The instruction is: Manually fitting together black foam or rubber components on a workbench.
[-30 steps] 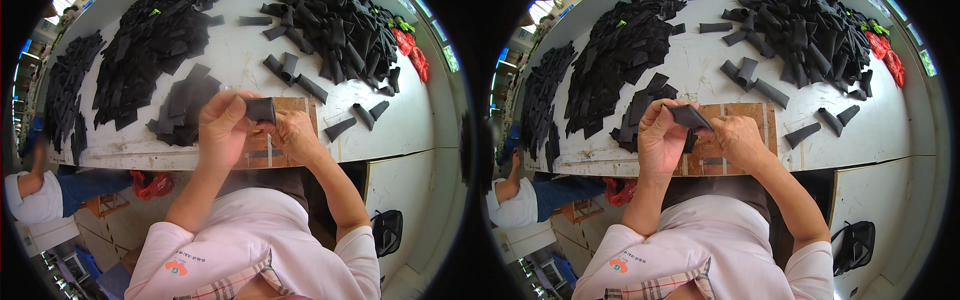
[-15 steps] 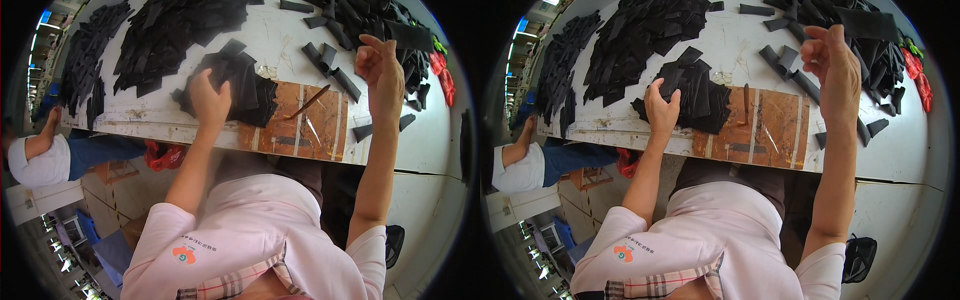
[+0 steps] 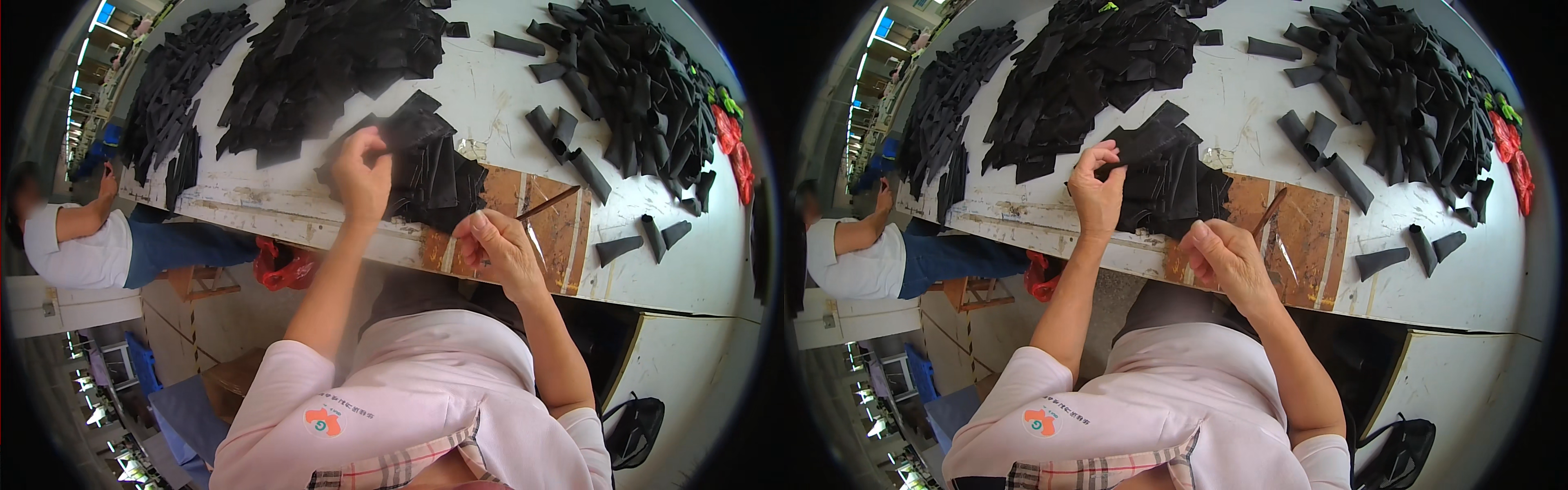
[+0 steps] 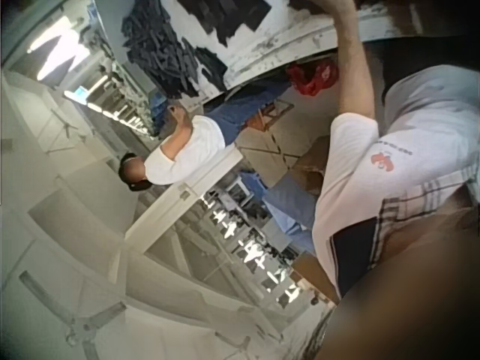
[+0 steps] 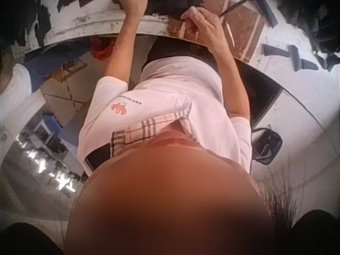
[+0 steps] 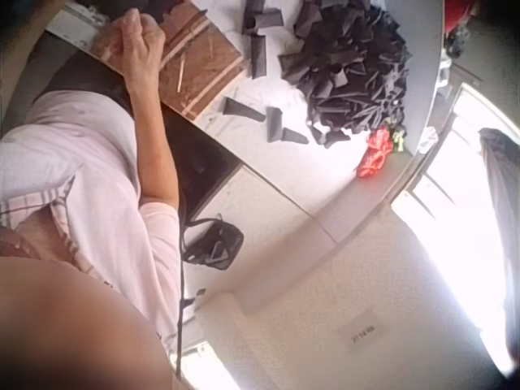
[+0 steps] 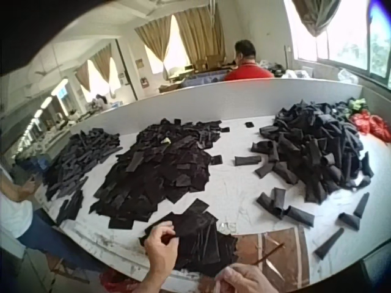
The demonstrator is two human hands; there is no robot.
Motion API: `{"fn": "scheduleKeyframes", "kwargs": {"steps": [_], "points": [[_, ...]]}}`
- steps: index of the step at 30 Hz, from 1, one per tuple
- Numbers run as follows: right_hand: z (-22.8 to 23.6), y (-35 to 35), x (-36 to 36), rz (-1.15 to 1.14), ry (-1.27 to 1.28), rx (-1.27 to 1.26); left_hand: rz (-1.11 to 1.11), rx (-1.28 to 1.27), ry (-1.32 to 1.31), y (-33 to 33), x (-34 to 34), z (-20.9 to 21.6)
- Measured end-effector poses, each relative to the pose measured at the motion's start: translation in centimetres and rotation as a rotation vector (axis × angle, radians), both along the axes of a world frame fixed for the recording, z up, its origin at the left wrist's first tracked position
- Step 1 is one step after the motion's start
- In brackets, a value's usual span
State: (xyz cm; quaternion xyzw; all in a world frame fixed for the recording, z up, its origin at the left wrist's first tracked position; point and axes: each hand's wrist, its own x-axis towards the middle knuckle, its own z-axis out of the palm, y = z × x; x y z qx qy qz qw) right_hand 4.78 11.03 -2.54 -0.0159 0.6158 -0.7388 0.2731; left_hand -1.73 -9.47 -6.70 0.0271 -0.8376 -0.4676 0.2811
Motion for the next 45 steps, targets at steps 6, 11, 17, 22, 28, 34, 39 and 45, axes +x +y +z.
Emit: {"fn": "scheduleKeyframes", "kwargs": {"steps": [6,11,17,22,28,34,39,45], "points": [[-2.1,-3.9,-1.6,-0.212,-0.157,-0.353,-0.282,0.061,0.061,4.2,4.8,2.3],[-0.9,-5.1,-1.2,-0.441,-0.103,-0.547,-0.303,0.268,0.061,5.0,6.1,2.9],[-0.2,-3.3,-1.5,-0.419,-0.139,-0.477,-0.528,1.014,-0.480,3.2,6.0,4.3],[-0.4,-2.8,-0.5,-0.378,-0.200,-0.391,-0.481,0.842,-0.511,4.0,6.0,4.6],[-0.3,-3.2,0.1,-0.428,-0.187,-0.391,-0.512,1.232,-0.466,3.7,7.1,4.5],[-0.6,-3.3,-0.1,-0.478,-0.158,-0.413,-0.521,1.076,-0.494,4.0,8.0,4.5],[-0.2,-3.3,-0.3,-0.430,-0.158,-0.382,-0.490,1.021,-0.514,4.1,7.9,4.9],[-2.2,-0.8,-0.9,-0.013,-0.058,0.269,-0.320,0.658,-0.379,4.3,7.2,3.9]]}}
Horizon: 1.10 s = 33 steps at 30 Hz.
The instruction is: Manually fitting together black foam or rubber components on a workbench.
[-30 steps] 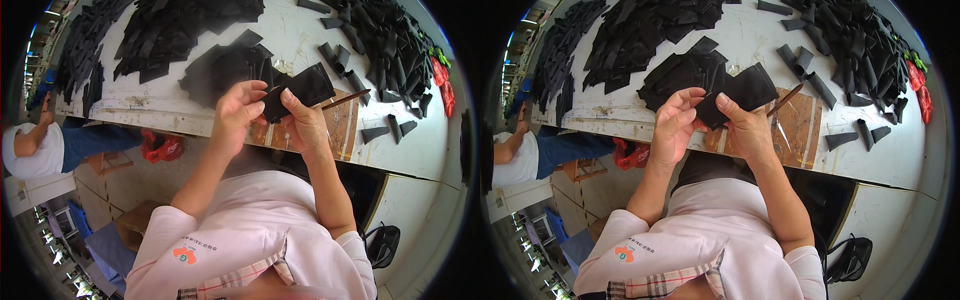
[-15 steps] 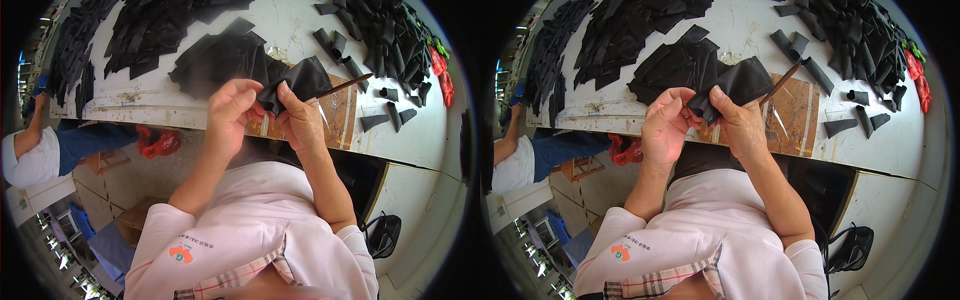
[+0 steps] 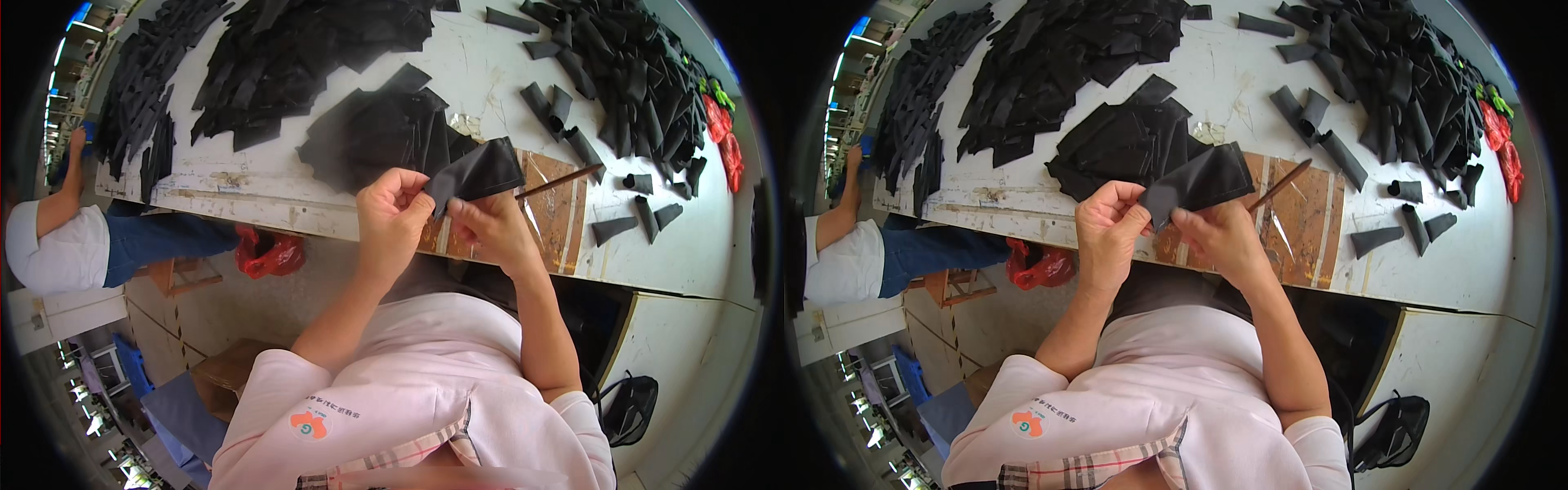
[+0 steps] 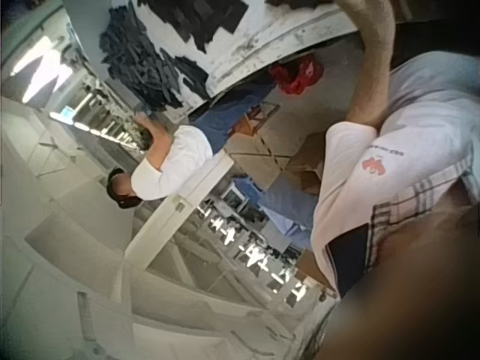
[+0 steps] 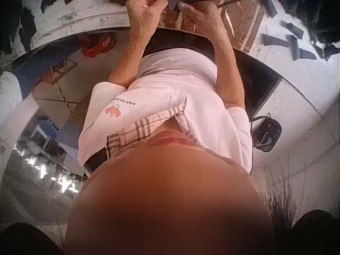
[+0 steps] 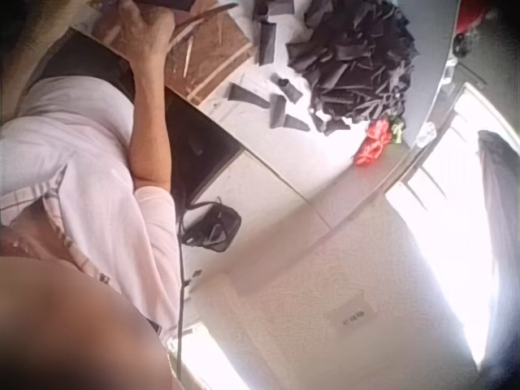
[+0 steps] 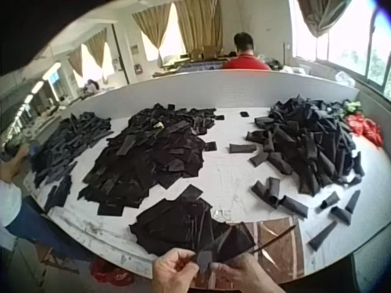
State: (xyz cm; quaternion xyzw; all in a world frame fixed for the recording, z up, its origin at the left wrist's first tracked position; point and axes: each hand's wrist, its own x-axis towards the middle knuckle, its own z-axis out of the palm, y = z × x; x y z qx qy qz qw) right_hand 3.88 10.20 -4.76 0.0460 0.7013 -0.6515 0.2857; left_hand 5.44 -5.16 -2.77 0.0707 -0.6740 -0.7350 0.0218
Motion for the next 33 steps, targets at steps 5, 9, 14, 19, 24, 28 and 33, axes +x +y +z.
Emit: {"fn": "scheduleKeyframes", "kwargs": {"steps": [5,9,14,19,24,28,33], "points": [[4.1,-0.8,2.6,-0.237,0.558,0.379,-0.009,-0.235,0.121,0.8,0.7,1.1],[3.8,-0.9,2.2,-0.226,0.831,0.206,-0.017,-0.405,0.363,2.0,1.1,1.1],[2.6,-1.9,1.5,-0.252,1.073,0.492,0.150,-0.415,0.313,2.3,1.0,0.5],[2.1,-1.2,1.1,-0.330,0.659,0.139,-0.161,0.625,-0.232,0.3,-0.2,1.4],[1.3,-0.1,1.4,-0.282,0.060,-0.606,-0.145,0.144,-0.034,1.0,-0.2,0.4],[1.8,-0.6,2.0,-0.247,-0.179,-0.850,0.210,-0.456,0.480,3.1,-0.1,-0.5],[1.6,0.3,2.6,-0.315,-0.030,-0.619,-0.157,0.297,-0.095,1.8,-0.1,0.7]]}}
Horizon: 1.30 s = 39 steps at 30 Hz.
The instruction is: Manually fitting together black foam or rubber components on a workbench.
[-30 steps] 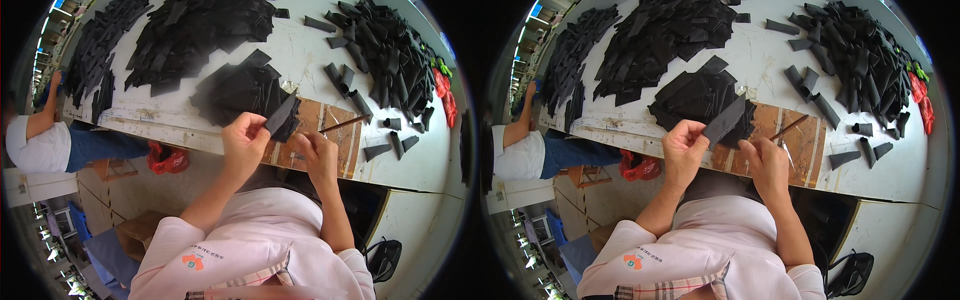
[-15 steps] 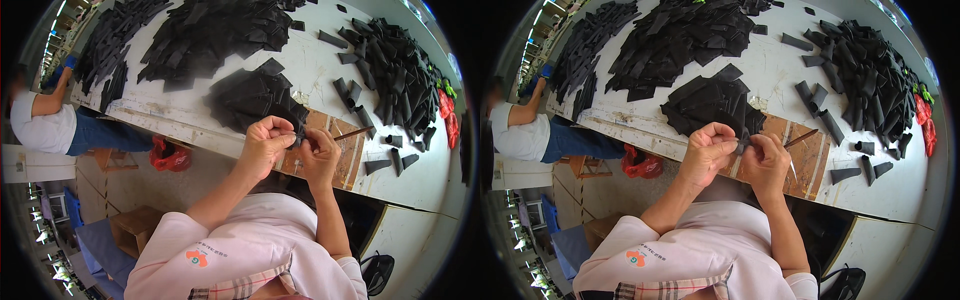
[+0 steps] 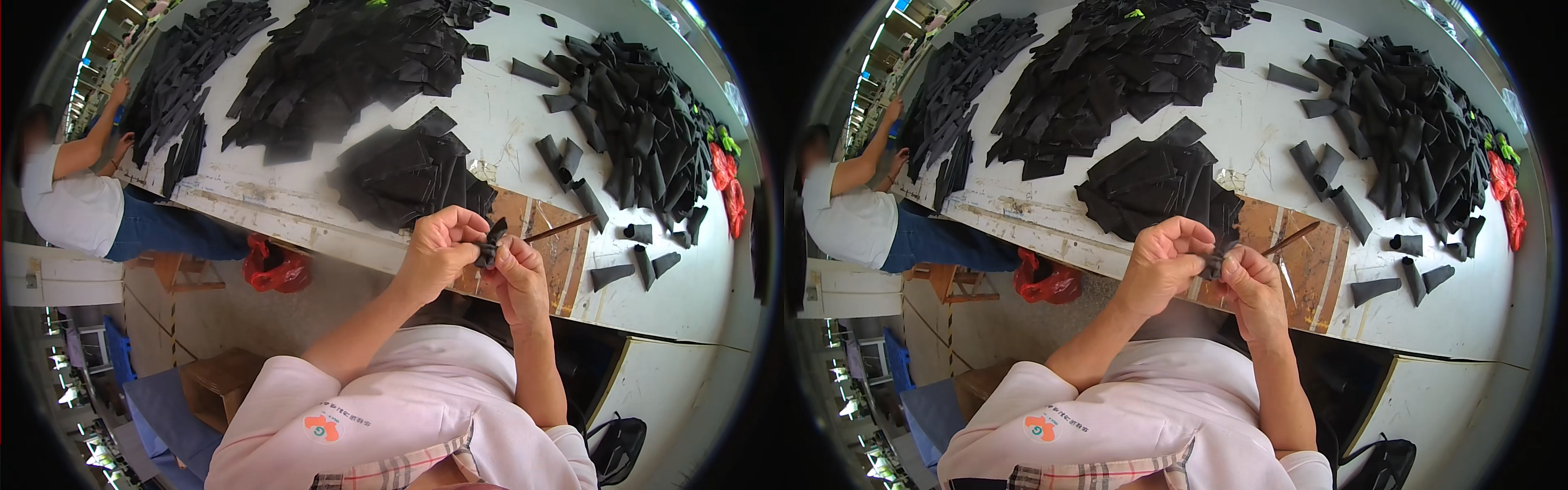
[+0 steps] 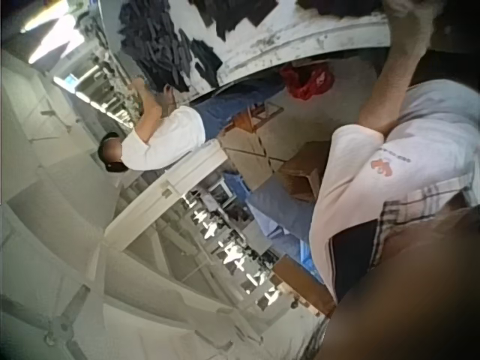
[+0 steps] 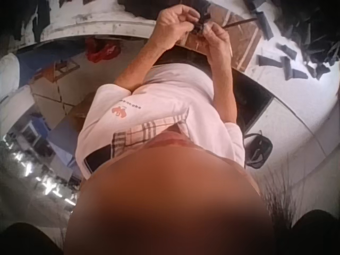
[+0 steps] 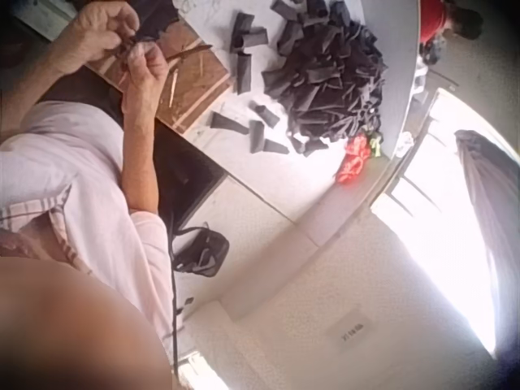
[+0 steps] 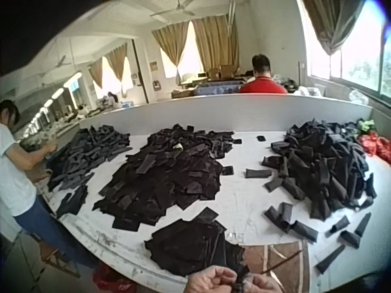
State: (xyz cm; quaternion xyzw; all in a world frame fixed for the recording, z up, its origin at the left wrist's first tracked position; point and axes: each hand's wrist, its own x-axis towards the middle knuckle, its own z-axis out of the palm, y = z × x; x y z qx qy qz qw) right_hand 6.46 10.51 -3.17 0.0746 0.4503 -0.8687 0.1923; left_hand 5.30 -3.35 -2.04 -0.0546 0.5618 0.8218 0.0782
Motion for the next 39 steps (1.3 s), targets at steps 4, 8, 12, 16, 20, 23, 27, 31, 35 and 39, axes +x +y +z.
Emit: {"fn": "scheduleKeyframes", "kwargs": {"steps": [4,8,12,16,20,23,27,31,35,39], "points": [[0.5,1.1,0.5,-0.021,0.088,-0.091,-0.384,0.540,-0.275,-0.5,0.9,2.4],[2.2,1.4,1.4,0.014,0.181,-0.227,-0.508,0.633,-0.235,0.6,1.8,5.1],[2.5,2.7,0.7,-0.160,0.463,0.125,-0.206,-0.196,0.305,2.3,2.2,3.4],[5.7,3.7,0.0,-0.319,0.788,0.674,0.016,-0.418,0.477,4.4,1.1,5.2],[9.8,5.0,-1.4,-0.193,0.580,0.577,-0.376,0.501,0.034,4.5,-2.0,7.2],[10.6,6.1,-3.8,-0.053,0.481,0.502,-0.576,1.057,-0.228,4.2,-4.0,7.7],[3.0,6.6,-4.7,0.066,0.019,0.083,-0.566,1.197,-0.471,4.3,-5.4,0.1],[2.8,6.7,-3.8,0.088,0.071,0.123,-0.510,0.911,-0.236,4.5,-3.3,0.6],[5.2,6.5,-5.2,0.125,0.422,0.187,-0.434,0.659,0.034,5.2,-2.5,4.5],[0.2,7.4,-5.6,0.203,0.284,0.096,-0.268,0.013,0.225,5.9,-2.3,3.6]]}}
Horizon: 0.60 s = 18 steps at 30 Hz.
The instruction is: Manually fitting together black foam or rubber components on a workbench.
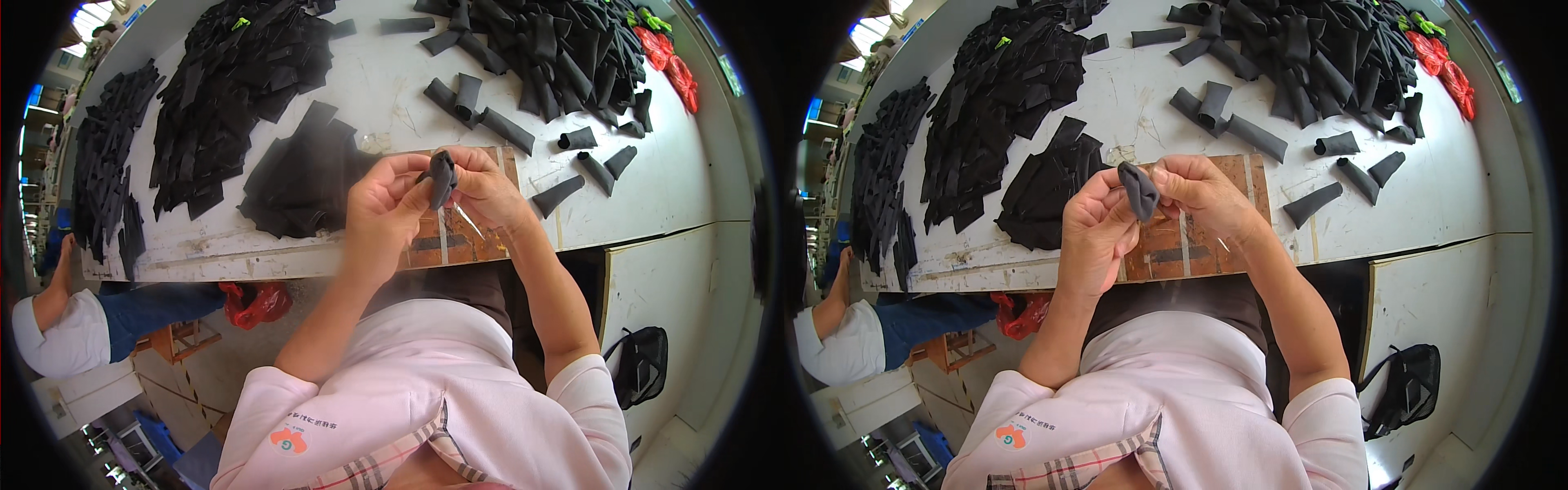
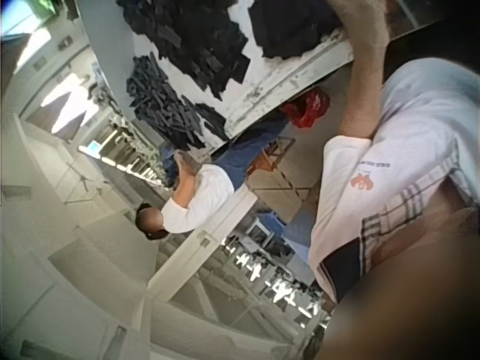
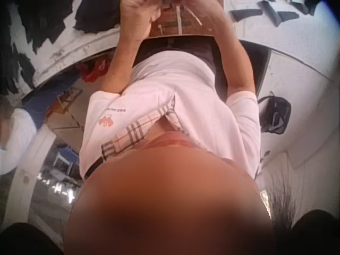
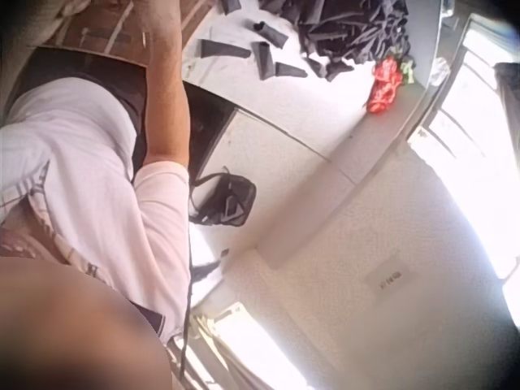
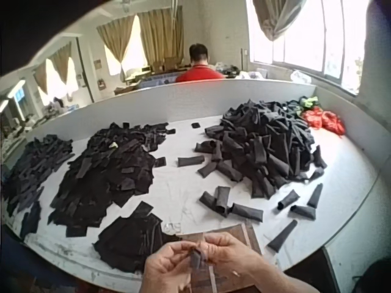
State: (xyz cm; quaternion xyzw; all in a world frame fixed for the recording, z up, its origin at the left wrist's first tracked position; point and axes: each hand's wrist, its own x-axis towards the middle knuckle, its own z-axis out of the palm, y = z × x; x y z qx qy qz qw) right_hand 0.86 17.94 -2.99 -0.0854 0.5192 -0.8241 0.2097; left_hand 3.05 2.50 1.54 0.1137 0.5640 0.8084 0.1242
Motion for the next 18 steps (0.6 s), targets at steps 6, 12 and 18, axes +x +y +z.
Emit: {"fn": "scheduleKeyframes", "kwargs": {"steps": [6,12,18], "points": [[1.9,-0.5,0.6,-0.117,0.087,0.254,0.334,-0.447,0.665,-0.5,-1.4,-0.4],[5.9,-0.6,1.9,-0.364,0.796,0.741,0.228,0.107,0.444,-0.2,-0.7,0.3],[2.0,0.0,1.9,-0.208,0.898,1.107,0.140,0.214,0.108,-0.3,-0.4,-3.3]]}}
